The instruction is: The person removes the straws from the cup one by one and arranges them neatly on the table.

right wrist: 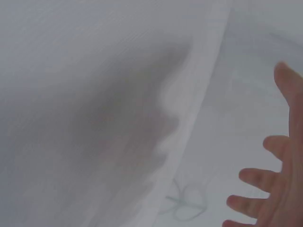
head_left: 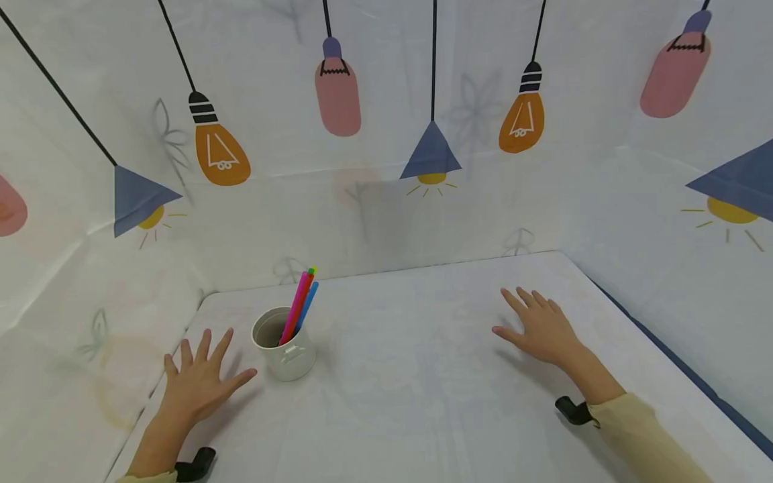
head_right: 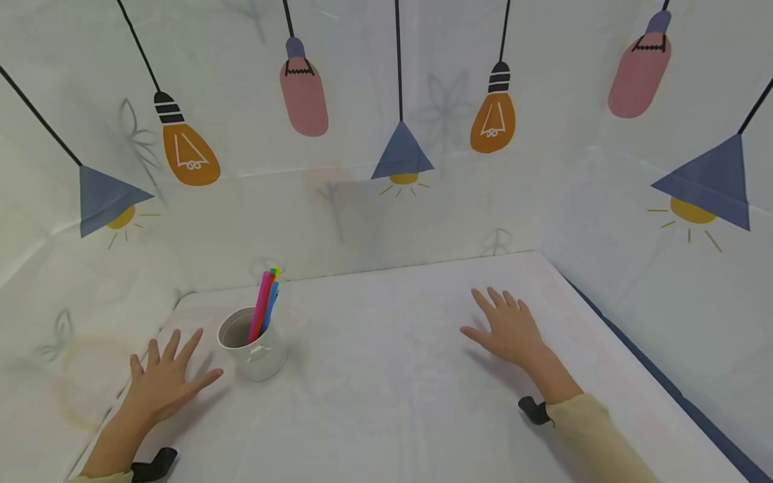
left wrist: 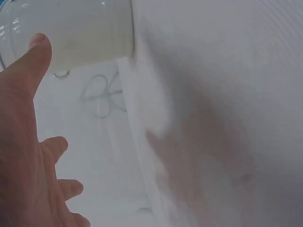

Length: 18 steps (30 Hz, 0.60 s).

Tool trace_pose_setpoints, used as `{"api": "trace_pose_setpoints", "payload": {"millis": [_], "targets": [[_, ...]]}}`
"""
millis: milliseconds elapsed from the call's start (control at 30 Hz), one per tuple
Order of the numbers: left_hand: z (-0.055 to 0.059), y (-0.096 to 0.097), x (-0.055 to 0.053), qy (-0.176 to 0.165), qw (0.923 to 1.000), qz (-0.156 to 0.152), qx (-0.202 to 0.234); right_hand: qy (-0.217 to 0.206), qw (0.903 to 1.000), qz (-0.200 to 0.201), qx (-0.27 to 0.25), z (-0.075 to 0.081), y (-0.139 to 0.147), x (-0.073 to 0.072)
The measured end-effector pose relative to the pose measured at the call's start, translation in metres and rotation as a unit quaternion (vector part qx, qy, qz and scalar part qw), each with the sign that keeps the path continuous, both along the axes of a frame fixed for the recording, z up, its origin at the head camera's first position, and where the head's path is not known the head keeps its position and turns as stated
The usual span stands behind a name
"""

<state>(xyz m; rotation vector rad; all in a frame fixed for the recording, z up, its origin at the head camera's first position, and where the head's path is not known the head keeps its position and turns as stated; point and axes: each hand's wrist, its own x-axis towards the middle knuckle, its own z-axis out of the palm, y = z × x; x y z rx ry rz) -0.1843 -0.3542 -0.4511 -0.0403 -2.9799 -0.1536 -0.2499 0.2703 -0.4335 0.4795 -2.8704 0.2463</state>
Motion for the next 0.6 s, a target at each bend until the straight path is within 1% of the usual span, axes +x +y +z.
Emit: {"api": "trace_pose_setpoints", "payload": {"millis": [100, 233, 333, 400, 500, 600], "targets": [[0.004, 0.002, -0.001, 0.009, 0.9999, -0.010, 0.011, 0.038, 0.9988, 0.021, -0.024, 0.005, -0.014, -0.003], [0.011, 0.007, -0.004, 0.033, 0.9985, -0.034, 0.028, 0.072, 0.9947, 0.047, -0.057, 0.014, -0.038, -0.005], [0.018, 0.010, -0.006, 0.056, 0.9962, -0.056, 0.035, 0.096, 0.9891, 0.073, -0.085, 0.021, -0.059, -0.003], [0.022, 0.014, -0.006, 0.063, 0.9949, -0.066, 0.043, 0.111, 0.9841, 0.094, -0.101, 0.026, -0.074, -0.002], [0.028, 0.020, -0.007, 0.057, 0.9937, -0.075, 0.061, 0.130, 0.9767, 0.123, -0.118, 0.032, -0.095, 0.000], [0.032, 0.026, -0.008, 0.047, 0.9932, -0.076, 0.074, 0.136, 0.9705, 0.148, -0.133, 0.039, -0.114, 0.000]]}}
